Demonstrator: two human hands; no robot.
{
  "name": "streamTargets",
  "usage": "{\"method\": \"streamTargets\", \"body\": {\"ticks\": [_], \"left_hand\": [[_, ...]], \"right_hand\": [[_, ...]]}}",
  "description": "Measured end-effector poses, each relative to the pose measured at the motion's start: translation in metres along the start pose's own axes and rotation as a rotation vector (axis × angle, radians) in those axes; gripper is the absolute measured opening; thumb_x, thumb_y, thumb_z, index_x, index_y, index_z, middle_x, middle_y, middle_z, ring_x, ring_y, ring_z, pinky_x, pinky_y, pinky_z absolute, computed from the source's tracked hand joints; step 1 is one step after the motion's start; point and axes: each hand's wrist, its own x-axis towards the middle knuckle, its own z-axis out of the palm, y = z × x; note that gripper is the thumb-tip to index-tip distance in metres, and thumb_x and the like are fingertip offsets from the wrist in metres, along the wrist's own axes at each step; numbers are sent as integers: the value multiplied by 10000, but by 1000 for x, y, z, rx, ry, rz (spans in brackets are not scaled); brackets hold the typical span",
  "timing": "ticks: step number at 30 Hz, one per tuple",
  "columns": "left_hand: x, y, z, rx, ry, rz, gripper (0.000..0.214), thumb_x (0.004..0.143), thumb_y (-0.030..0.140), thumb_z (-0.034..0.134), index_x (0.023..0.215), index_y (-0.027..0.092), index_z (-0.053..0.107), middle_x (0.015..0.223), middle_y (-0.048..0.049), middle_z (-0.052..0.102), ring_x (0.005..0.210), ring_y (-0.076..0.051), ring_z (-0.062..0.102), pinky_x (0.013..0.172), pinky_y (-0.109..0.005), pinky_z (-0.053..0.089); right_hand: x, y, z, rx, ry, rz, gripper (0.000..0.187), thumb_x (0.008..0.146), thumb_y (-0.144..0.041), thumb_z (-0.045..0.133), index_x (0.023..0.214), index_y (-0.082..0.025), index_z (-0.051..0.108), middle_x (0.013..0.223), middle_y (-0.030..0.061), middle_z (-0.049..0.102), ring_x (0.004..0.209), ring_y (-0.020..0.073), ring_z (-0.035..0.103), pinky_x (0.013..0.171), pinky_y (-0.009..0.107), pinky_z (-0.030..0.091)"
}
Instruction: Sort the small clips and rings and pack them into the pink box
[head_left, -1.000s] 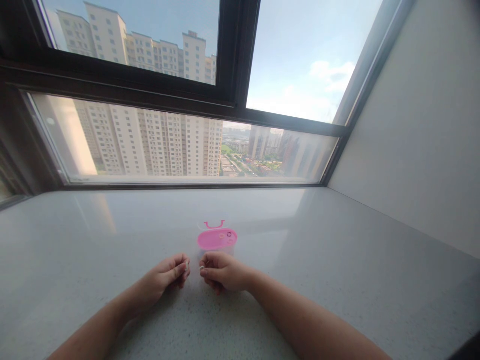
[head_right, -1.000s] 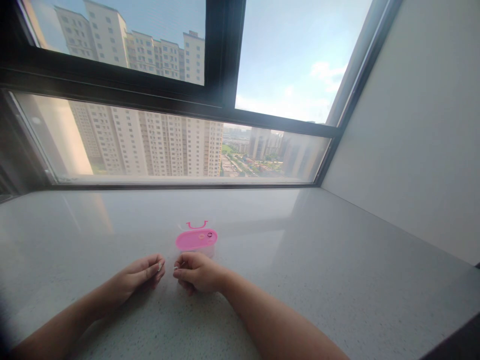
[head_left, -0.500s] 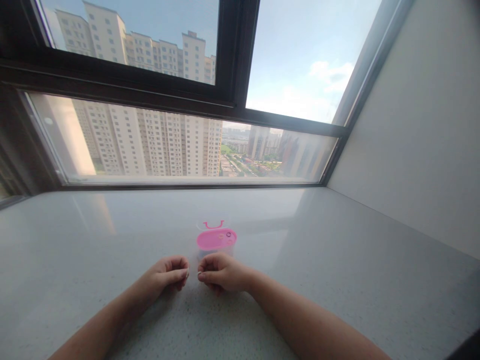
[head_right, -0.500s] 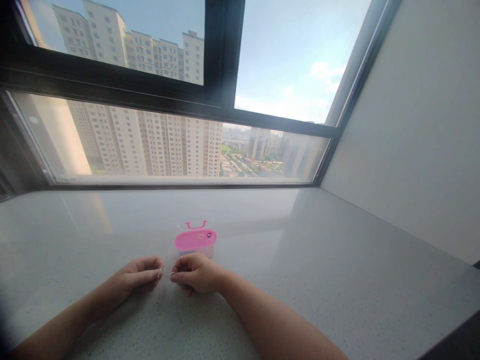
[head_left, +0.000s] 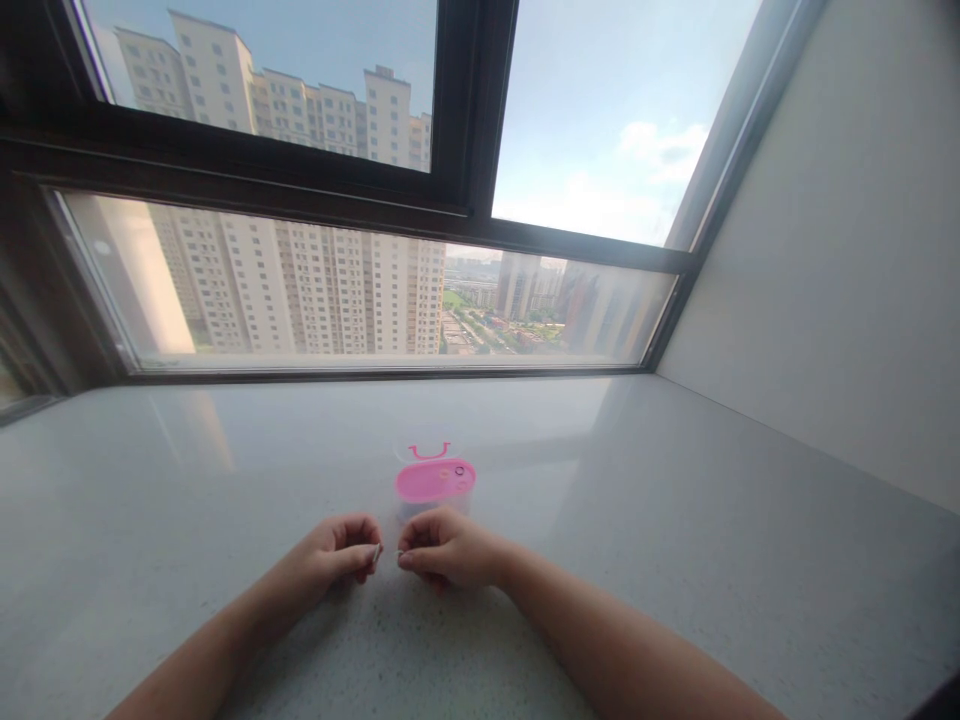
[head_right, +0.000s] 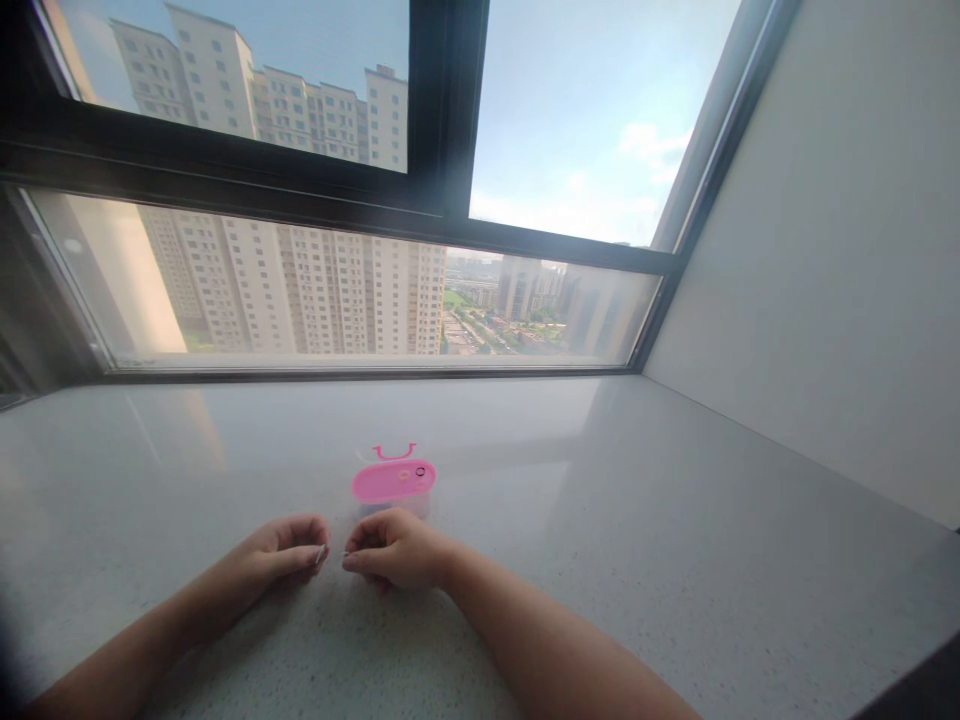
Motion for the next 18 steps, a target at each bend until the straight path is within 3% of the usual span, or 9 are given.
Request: {"method": "streamTargets", "body": {"ticks": [18], "left_hand": [[2, -2, -5, 97, -27, 61, 159, 612, 280, 675, 704, 150, 663, 635, -5, 630, 638, -153, 533, 622, -247, 385]], "right_hand": [[0, 0, 0, 13, -2, -3, 161, 740, -262, 623, 772, -143, 519, 496, -72, 460, 374, 46, 401, 364, 160, 339]]}}
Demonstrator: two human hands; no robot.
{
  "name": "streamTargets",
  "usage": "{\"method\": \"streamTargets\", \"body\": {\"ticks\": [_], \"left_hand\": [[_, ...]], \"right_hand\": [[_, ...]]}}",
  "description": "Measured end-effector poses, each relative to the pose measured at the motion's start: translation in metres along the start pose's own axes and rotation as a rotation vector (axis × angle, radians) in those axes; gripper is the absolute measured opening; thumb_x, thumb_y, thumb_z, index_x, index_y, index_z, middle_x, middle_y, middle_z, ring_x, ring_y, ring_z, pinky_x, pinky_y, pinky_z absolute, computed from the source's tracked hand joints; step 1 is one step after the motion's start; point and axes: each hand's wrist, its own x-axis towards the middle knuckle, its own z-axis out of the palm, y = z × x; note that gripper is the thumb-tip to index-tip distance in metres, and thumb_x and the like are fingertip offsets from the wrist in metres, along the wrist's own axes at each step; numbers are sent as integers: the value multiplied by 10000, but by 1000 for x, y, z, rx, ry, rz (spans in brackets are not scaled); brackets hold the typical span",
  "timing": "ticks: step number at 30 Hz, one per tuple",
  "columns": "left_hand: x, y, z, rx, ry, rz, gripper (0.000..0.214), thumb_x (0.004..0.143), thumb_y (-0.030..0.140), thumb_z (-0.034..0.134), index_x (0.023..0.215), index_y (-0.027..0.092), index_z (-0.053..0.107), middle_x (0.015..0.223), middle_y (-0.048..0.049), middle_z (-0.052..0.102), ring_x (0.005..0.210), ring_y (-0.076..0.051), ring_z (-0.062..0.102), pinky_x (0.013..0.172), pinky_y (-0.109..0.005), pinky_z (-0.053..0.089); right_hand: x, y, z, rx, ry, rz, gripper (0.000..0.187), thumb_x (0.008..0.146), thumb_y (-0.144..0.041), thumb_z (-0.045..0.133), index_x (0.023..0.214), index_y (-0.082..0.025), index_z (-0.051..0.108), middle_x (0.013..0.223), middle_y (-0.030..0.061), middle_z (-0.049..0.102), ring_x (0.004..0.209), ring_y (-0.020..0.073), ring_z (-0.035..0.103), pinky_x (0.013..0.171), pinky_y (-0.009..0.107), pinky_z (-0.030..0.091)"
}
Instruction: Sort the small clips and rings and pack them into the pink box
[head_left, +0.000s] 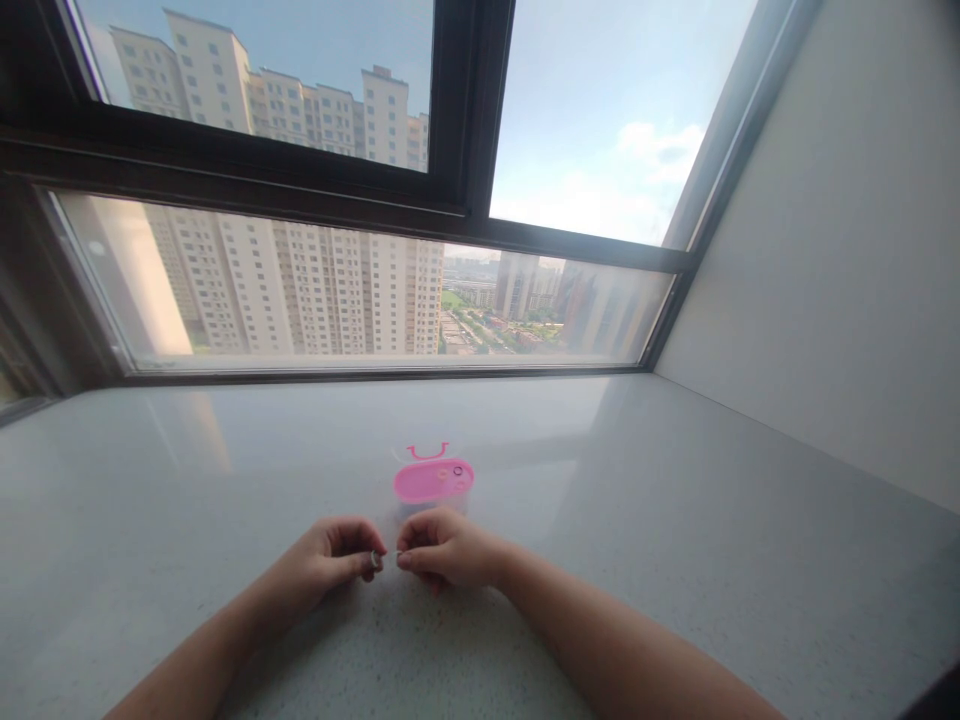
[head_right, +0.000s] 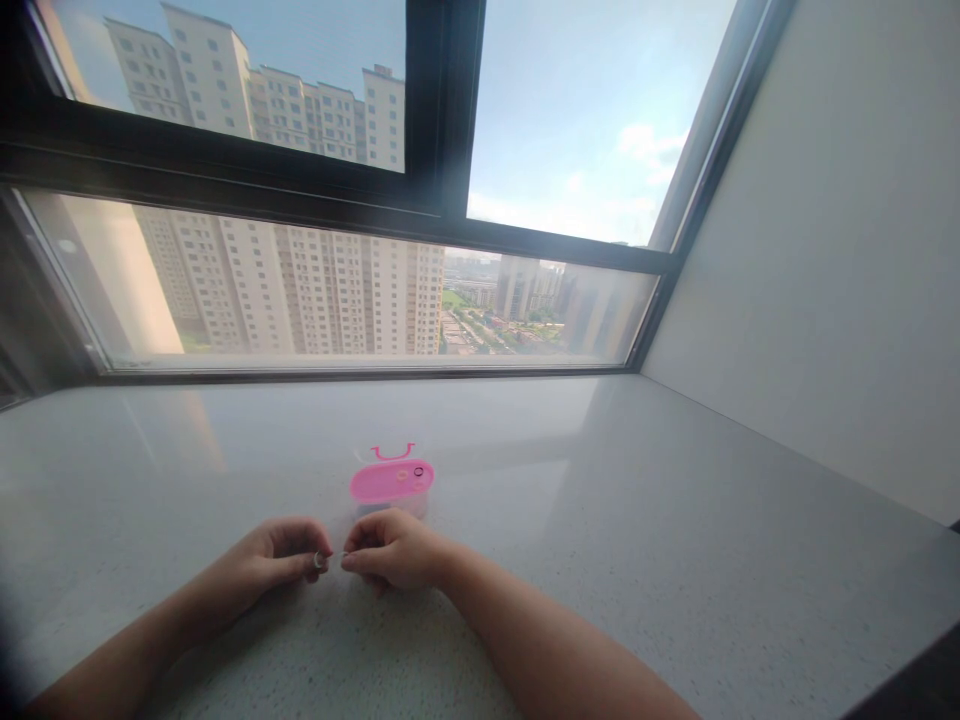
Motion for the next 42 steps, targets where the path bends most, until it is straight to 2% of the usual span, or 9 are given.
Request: {"method": "streamTargets", "body": {"ticks": [5, 17, 27, 42], "left_hand": [[2, -4, -2, 70, 16, 17, 164, 643, 311, 672, 678, 152, 655, 592, 4, 629, 623, -152, 536, 616, -246, 379], [3, -3, -1, 76, 25, 20, 232, 674, 376, 637, 711, 148, 630, 658, -25, 660, 651, -170, 556, 609, -255, 385], [5, -5, 0, 1, 27, 14, 278, 625, 406, 683, 707, 151, 609, 735, -36, 663, 737, -192, 572, 659, -268, 401], [8, -15, -3, 76, 80, 51, 268, 683, 412, 639, 721, 147, 630, 687, -26, 653, 660, -169, 549, 617, -252, 396]], "right_hand": [[-1, -1, 0, -15, 6, 18, 181, 738, -278, 632, 760, -140, 517, 501, -75, 456, 377, 38, 398, 372, 155, 339], [0, 2, -1, -32, -7, 6, 220, 742, -329, 641, 773, -138, 537, 507, -70, 454, 389, 43, 412, 377, 162, 349], [0, 3, -2, -80, 8, 10, 248, 740, -358, 643, 798, -135, 548, 504, -72, 468, 380, 40, 420, 374, 154, 330], [0, 4, -2, -98, 23, 53, 253, 727, -348, 655, 805, -136, 541, 545, -65, 478, 411, 38, 436, 391, 152, 355]]}}
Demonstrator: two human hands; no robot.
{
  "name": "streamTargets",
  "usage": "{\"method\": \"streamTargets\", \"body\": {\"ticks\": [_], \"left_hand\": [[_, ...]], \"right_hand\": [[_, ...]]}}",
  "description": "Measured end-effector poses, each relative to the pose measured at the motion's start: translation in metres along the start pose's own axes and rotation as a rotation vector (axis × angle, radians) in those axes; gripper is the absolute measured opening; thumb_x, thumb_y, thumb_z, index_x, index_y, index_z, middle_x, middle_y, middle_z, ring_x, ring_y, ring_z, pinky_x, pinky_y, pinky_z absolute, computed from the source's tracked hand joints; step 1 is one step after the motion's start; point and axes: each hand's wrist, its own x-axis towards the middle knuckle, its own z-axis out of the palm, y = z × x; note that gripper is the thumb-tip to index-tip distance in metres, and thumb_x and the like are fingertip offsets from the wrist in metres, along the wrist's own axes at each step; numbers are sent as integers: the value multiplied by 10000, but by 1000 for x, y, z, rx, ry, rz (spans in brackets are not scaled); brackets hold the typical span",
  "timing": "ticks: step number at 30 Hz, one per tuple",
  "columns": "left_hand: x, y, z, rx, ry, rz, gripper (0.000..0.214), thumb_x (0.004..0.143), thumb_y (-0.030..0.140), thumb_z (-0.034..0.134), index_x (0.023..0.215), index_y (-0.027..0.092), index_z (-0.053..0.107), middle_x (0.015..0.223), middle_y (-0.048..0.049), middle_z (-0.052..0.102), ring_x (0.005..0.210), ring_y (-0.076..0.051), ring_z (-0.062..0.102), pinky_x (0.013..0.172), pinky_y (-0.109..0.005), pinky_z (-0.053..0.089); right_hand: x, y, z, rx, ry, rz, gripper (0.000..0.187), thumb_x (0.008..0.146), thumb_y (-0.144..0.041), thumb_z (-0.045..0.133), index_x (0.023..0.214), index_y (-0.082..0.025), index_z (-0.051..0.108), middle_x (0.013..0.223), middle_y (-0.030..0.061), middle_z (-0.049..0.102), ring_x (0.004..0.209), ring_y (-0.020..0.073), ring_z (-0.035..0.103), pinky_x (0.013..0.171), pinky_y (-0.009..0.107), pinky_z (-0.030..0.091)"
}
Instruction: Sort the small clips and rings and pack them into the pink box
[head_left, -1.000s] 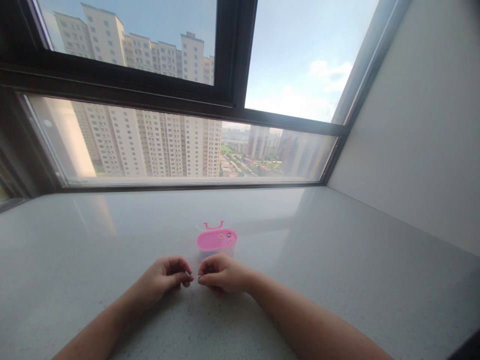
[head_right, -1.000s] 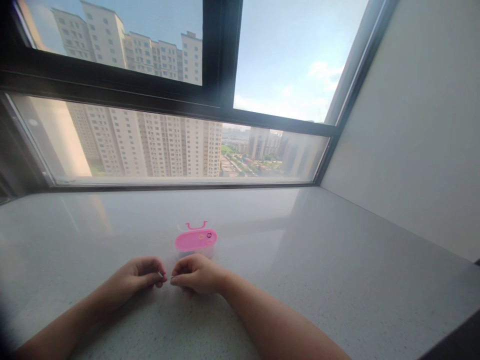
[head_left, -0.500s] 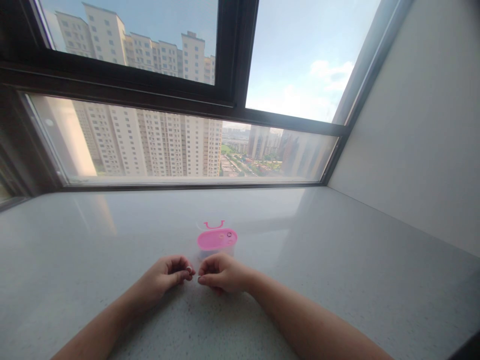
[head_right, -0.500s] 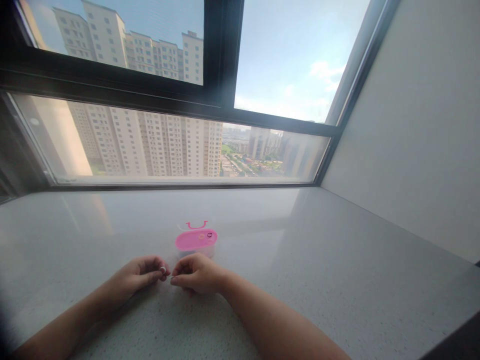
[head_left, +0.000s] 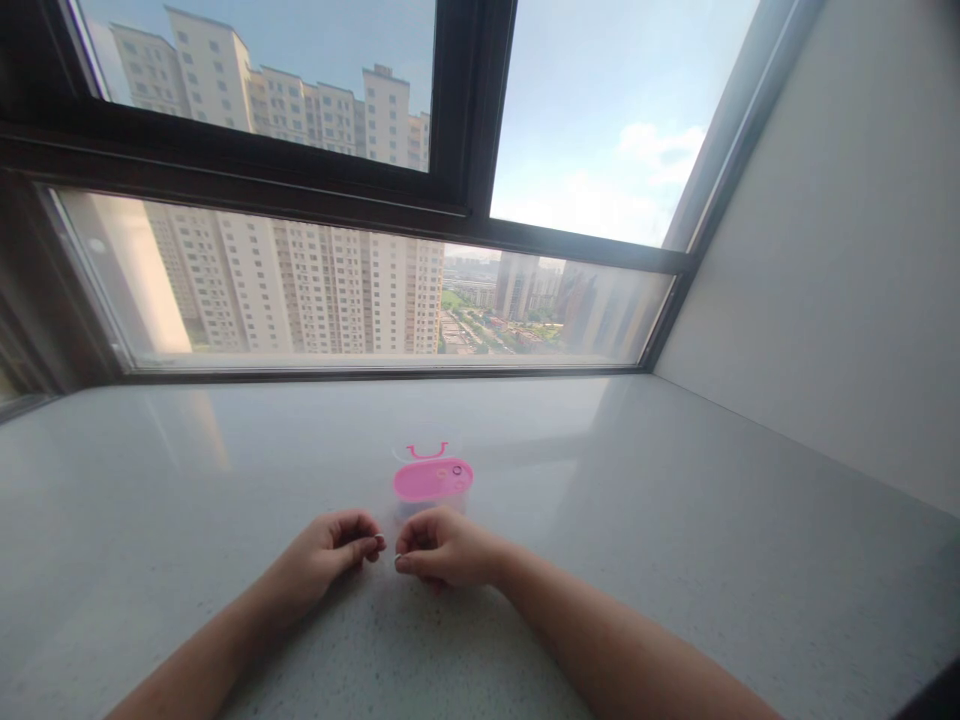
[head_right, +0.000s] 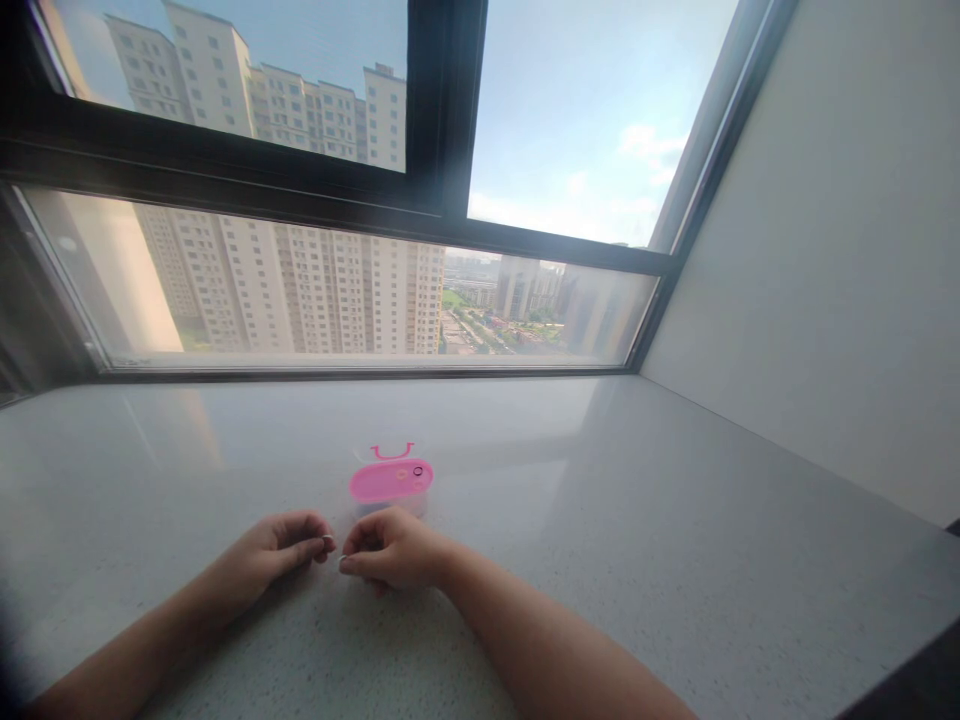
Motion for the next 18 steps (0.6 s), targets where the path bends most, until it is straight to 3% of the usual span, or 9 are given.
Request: {"method": "streamTargets", "body": {"ticks": [18], "left_hand": [[2, -1, 3, -176, 17, -44, 352, 643, 483, 666, 703, 148, 573, 651, -20, 627, 581, -132, 515, 549, -243, 384]], "right_hand": [[0, -1, 0, 32, -15, -5, 267, 711, -352, 666, 784, -132, 533, 533, -68, 480, 397, 37, 430, 393, 158, 352]]}}
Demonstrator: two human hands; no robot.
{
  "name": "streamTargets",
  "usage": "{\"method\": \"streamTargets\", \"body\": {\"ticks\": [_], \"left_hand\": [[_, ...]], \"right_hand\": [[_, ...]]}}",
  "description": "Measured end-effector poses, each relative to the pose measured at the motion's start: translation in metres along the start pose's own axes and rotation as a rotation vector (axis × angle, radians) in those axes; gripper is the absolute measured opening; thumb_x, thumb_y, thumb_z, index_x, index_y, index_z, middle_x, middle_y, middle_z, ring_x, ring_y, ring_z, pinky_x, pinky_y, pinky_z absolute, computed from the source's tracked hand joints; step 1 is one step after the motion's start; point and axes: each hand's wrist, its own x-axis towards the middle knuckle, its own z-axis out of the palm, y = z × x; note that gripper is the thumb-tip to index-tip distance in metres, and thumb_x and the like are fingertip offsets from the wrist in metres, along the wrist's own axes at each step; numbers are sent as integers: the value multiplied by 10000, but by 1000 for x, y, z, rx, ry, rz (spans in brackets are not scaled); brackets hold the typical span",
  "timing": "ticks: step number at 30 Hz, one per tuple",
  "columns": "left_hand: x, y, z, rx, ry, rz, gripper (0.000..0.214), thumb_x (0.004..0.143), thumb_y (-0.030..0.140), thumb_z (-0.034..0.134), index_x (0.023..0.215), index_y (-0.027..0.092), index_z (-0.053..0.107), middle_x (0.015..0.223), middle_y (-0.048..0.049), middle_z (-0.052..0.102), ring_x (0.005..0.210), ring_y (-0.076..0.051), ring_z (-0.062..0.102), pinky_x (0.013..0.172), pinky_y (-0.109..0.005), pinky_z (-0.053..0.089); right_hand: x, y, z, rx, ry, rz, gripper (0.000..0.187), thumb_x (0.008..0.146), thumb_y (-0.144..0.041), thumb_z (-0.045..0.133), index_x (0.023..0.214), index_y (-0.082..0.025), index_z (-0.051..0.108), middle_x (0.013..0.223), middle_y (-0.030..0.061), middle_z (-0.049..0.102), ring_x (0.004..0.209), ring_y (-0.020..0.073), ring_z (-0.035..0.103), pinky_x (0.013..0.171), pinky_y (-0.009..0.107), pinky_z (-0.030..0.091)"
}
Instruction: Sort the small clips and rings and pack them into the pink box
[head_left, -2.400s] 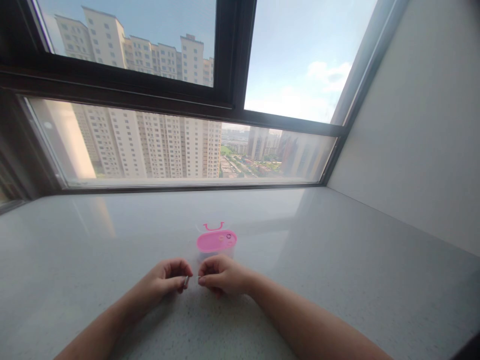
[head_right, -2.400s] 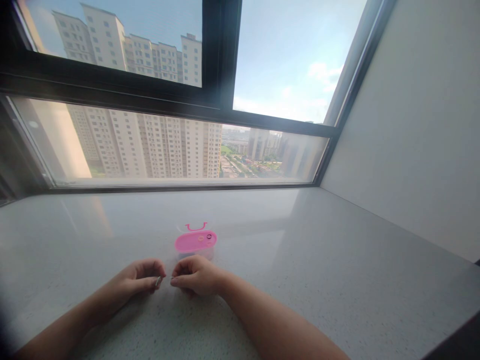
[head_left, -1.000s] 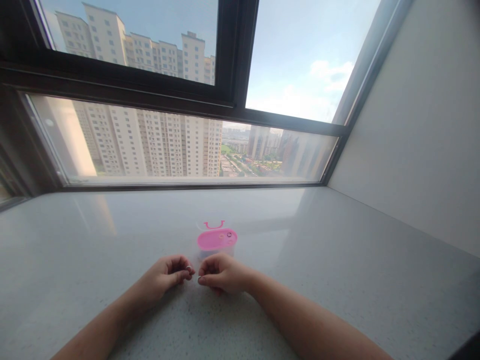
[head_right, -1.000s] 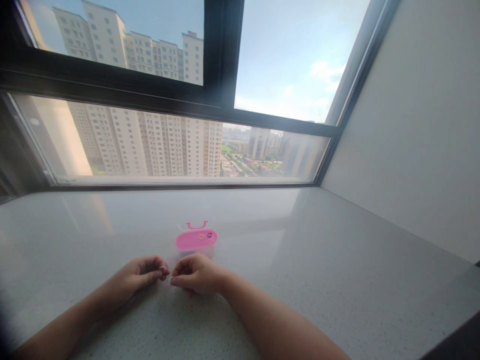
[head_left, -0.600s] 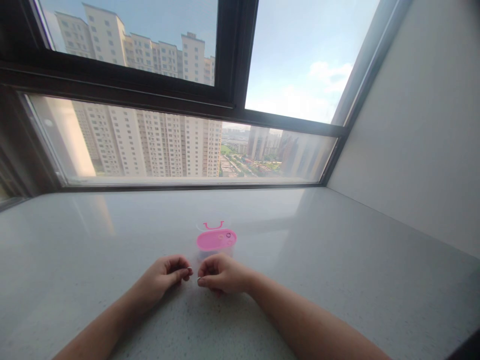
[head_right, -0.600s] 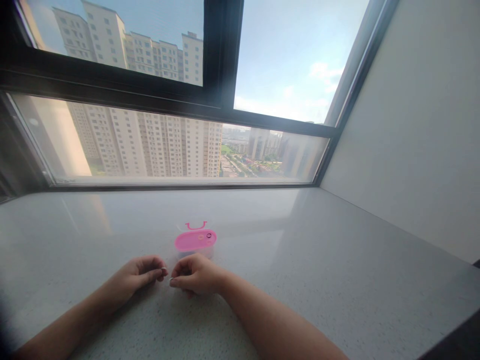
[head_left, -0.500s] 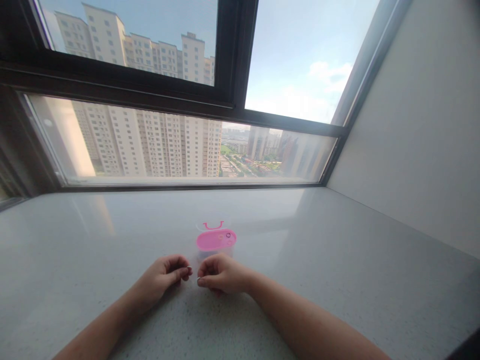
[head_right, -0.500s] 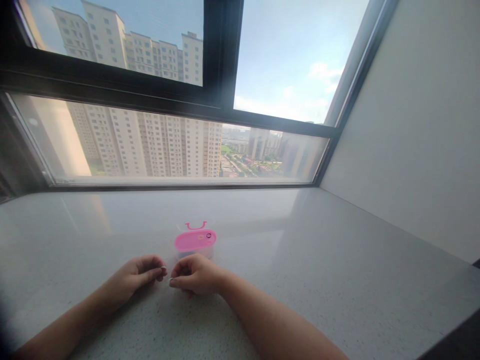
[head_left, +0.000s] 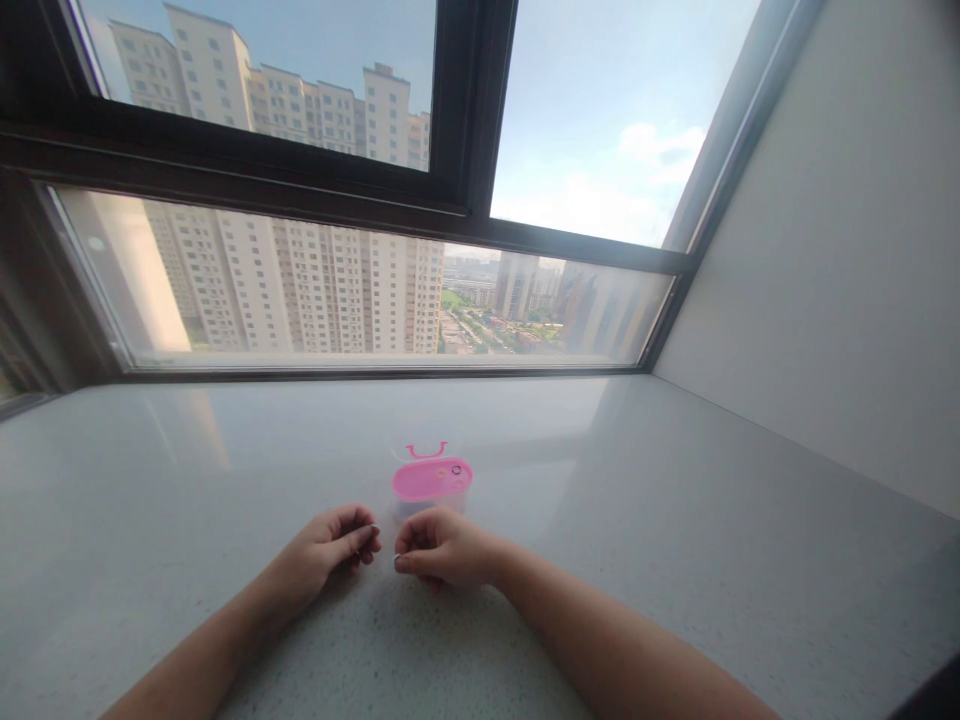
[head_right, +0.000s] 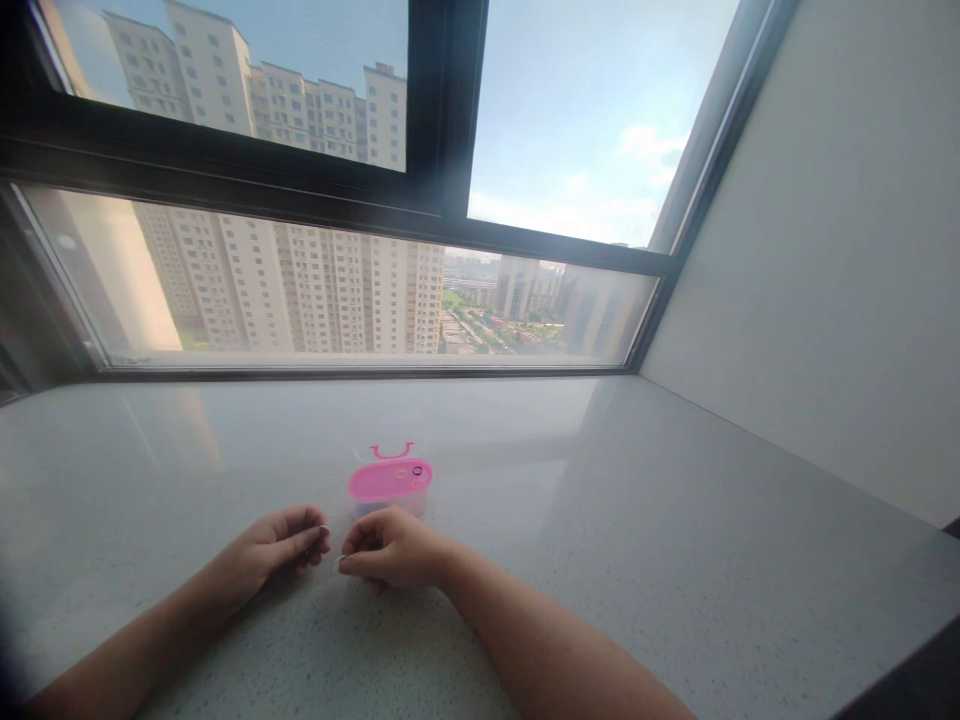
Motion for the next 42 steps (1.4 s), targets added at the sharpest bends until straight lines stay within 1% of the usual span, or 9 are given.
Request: {"method": "streamTargets", "body": {"ticks": [4, 7, 12, 20, 25, 34, 38, 42], "left_hand": [[1, -1, -1, 15, -6, -2, 354, 641, 485, 664, 693, 147, 571, 638, -9, 617, 568, -127, 507, 541, -236, 372], [1, -1, -2, 58, -14, 17, 337, 650, 469, 661, 694, 147, 575, 648, -9, 620, 587, -133, 514, 565, -241, 376], [0, 1, -3, 79, -26, 37, 329, 649, 456, 660, 701, 146, 566, 647, -10, 617, 603, -142, 515, 580, -248, 378], [0, 0, -4, 182, -44, 40, 281, 694, 415, 623, 720, 141, 570, 604, 27, 559, 558, -122, 469, 548, -231, 336], [-2, 4, -3, 207, -38, 37, 271, 671, 404, 636, 705, 142, 577, 592, 30, 557, 560, -124, 470, 543, -227, 321], [-1, 2, -4, 222, -23, 14, 277, 672, 405, 635, 711, 134, 595, 581, 10, 586, 545, -127, 484, 530, -227, 324], [-3, 5, -2, 196, -10, 9, 258, 672, 391, 632, 710, 138, 596, 586, 3, 592, 565, -138, 505, 535, -229, 344], [-6, 9, 3, 182, -12, 59, 222, 685, 362, 621, 709, 142, 598, 602, 6, 588, 606, -143, 516, 572, -232, 369]], "right_hand": [[0, 0, 0, -8, 2, -17, 261, 713, -348, 664, 781, -128, 542, 537, -70, 477, 396, 30, 421, 388, 153, 340], [0, 1, 0, -10, -1, -36, 248, 720, -341, 657, 782, -130, 543, 539, -67, 480, 394, 33, 423, 377, 151, 330], [1, 2, 0, -4, 4, -14, 241, 711, -328, 667, 793, -134, 549, 551, -67, 483, 401, 33, 428, 390, 156, 349], [0, 0, 0, 6, 2, -25, 211, 720, -305, 652, 777, -133, 546, 548, -66, 477, 397, 31, 419, 379, 147, 343], [-1, 0, 0, -14, 0, -29, 212, 725, -310, 648, 790, -133, 551, 548, -63, 482, 398, 33, 427, 380, 144, 342], [-1, 0, 0, 2, 5, -37, 240, 721, -340, 651, 791, -128, 564, 541, -63, 475, 389, 34, 411, 375, 155, 340], [-1, 0, 0, 12, -6, -53, 245, 725, -348, 649, 791, -126, 569, 518, -65, 466, 384, 40, 414, 370, 156, 335], [-1, -3, 3, 29, -6, -88, 223, 741, -334, 635, 790, -124, 580, 474, -74, 444, 366, 43, 400, 354, 154, 315]]}}
